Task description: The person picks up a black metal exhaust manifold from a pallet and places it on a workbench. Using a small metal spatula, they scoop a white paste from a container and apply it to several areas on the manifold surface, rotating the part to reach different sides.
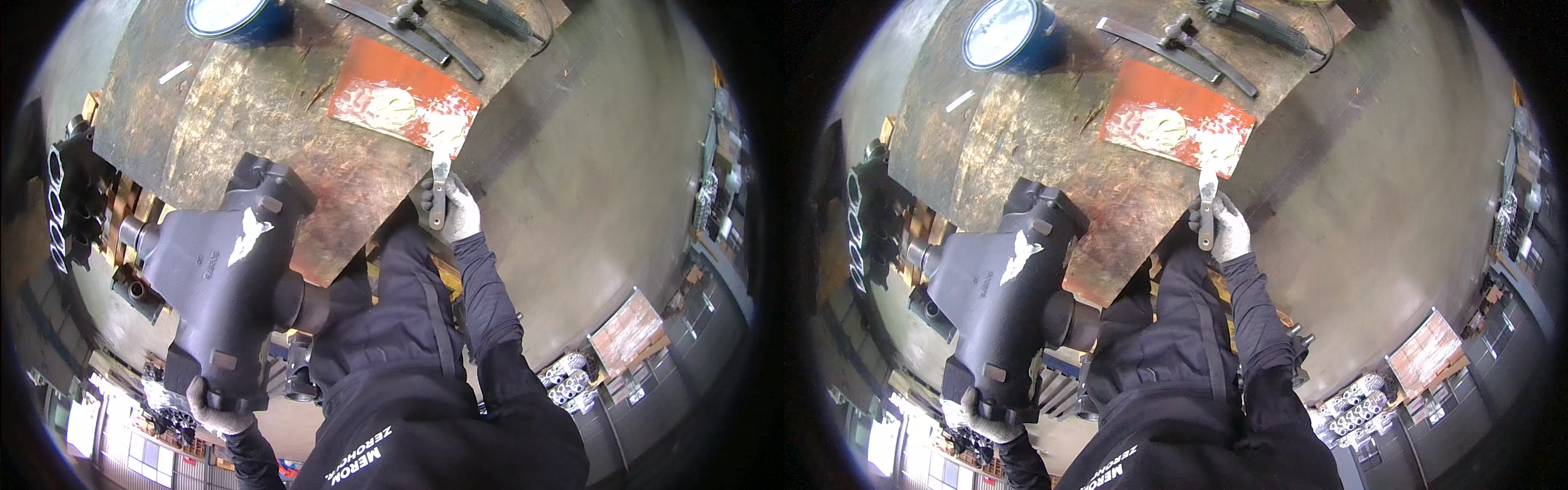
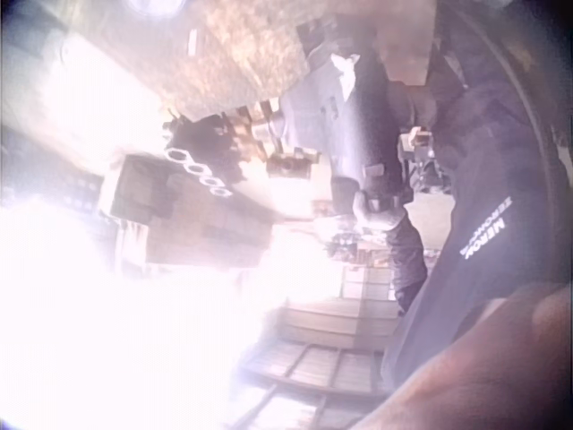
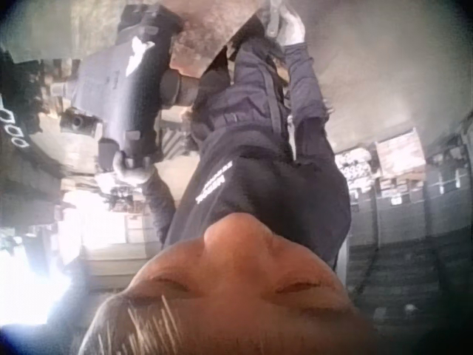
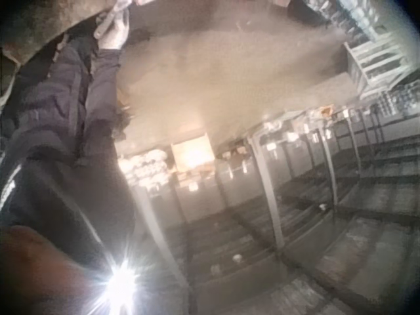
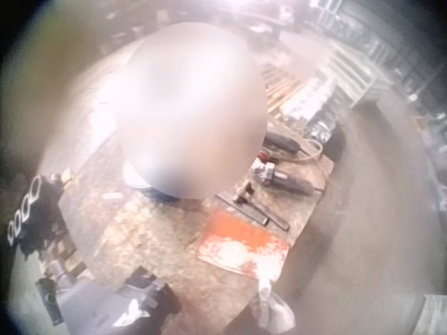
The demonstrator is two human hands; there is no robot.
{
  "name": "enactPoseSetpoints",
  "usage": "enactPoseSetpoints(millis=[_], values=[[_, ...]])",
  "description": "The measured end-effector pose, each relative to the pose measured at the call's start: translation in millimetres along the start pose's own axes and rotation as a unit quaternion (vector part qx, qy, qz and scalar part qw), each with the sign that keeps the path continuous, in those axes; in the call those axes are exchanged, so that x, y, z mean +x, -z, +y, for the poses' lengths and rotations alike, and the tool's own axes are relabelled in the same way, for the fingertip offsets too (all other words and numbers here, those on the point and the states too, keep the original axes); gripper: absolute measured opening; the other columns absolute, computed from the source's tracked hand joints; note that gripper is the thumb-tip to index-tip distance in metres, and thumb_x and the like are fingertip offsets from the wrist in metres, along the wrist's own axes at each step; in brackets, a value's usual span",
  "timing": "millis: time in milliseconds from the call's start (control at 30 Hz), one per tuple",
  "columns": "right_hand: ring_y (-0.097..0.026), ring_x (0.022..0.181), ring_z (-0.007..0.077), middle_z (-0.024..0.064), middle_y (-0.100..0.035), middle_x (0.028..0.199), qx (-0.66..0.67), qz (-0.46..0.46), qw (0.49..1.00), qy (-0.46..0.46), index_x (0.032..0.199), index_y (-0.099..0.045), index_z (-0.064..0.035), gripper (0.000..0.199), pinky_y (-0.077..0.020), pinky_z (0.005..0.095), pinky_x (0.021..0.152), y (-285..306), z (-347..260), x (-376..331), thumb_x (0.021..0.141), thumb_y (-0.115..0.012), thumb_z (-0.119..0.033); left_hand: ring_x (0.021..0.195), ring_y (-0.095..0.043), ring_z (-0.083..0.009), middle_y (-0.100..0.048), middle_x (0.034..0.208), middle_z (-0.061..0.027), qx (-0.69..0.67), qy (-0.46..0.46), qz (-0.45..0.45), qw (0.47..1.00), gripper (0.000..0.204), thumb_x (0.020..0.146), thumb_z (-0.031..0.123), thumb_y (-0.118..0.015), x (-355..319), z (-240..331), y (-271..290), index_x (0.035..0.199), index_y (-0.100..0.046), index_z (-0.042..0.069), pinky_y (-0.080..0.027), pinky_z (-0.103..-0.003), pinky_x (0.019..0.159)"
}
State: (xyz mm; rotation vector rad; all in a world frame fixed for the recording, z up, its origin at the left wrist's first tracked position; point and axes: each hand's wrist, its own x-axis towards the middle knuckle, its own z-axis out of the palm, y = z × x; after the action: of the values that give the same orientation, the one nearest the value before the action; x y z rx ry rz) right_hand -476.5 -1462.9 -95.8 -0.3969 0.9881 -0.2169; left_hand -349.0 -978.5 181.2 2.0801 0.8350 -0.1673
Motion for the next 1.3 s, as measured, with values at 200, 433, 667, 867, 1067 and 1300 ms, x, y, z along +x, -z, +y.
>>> enactPoseSetpoints(millis=[200,433,667,867,1067,1300], values=[[-0.068,0.082,0.0235,0.0192,-0.068,0.104,-0.090,-0.060,0.994,0.002,0.129,-0.055,0.0068,0.046,-0.0575,0.0361,0.071,-44.9,-6.3,-11.3,0.099,-0.067,-0.026,0.111,-0.060,-0.0253,-0.064,0.115,-0.0099,-0.030,0.033,0.033,0.998,0.033,0.081,0.015,-0.071,-9.4,13.8,-14.0,0.113,-0.066,0.006,-0.046,-0.043,0.103],[-0.068,0.086,0.0172,0.0146,-0.072,0.106,-0.277,-0.190,0.934,-0.125,0.134,-0.058,0.0080,0.038,-0.0562,0.0306,0.080,-137.6,10.2,-22.6,0.102,-0.060,-0.014,0.099,-0.061,-0.0208,-0.065,0.100,-0.0067,0.060,-0.067,0.073,0.993,0.015,0.084,0.012,-0.065,-21.3,23.6,-36.4,0.097,-0.067,0.003,-0.048,-0.037,0.096],[-0.072,0.084,0.0213,0.0137,-0.075,0.104,-0.560,-0.284,0.777,0.048,0.130,-0.068,-0.0065,0.034,-0.0564,0.0321,0.078,-213.4,60.5,-33.8,0.097,-0.065,-0.014,0.091,-0.059,-0.0173,-0.063,0.092,-0.0037,-0.049,0.006,0.026,0.998,0.015,0.089,0.015,-0.059,-28.1,35.5,-37.3,0.090,-0.067,0.002,-0.046,-0.035,0.095],[-0.068,0.081,0.0358,0.0154,-0.069,0.092,-0.726,-0.251,0.599,0.226,0.119,-0.072,-0.0110,0.027,-0.0545,0.0406,0.071,-245.2,69.0,-34.4,0.092,-0.069,-0.018,0.095,-0.063,-0.0231,-0.066,0.100,-0.0095,0.027,-0.084,0.026,0.996,0.021,0.081,0.009,-0.068,-25.9,6.9,-28.2,0.100,-0.063,0.003,-0.050,-0.038,0.092],[-0.065,0.066,0.0268,0.0059,-0.059,0.084,-0.750,-0.221,0.550,0.295,0.114,-0.072,-0.0216,0.024,-0.0532,0.0391,0.059,-244.8,75.0,-62.3,0.090,-0.069,-0.021,0.097,-0.066,-0.0283,-0.068,0.103,-0.0152,0.249,-0.339,-0.045,0.906,0.035,0.074,0.004,-0.074,-19.7,7.6,-17.9,0.106,-0.061,0.003,-0.052,-0.040,0.091],[-0.066,0.076,0.0285,0.0071,-0.061,0.088,-0.759,-0.225,0.532,0.300,0.117,-0.073,-0.0190,0.027,-0.0534,0.0387,0.065,-249.4,83.9,-44.0,0.091,-0.071,-0.022,0.097,-0.067,-0.0291,-0.068,0.103,-0.0150,0.231,-0.335,-0.025,0.913,0.034,0.073,0.004,-0.075,-21.1,-5.8,-12.7,0.105,-0.063,0.003,-0.052,-0.041,0.090]])
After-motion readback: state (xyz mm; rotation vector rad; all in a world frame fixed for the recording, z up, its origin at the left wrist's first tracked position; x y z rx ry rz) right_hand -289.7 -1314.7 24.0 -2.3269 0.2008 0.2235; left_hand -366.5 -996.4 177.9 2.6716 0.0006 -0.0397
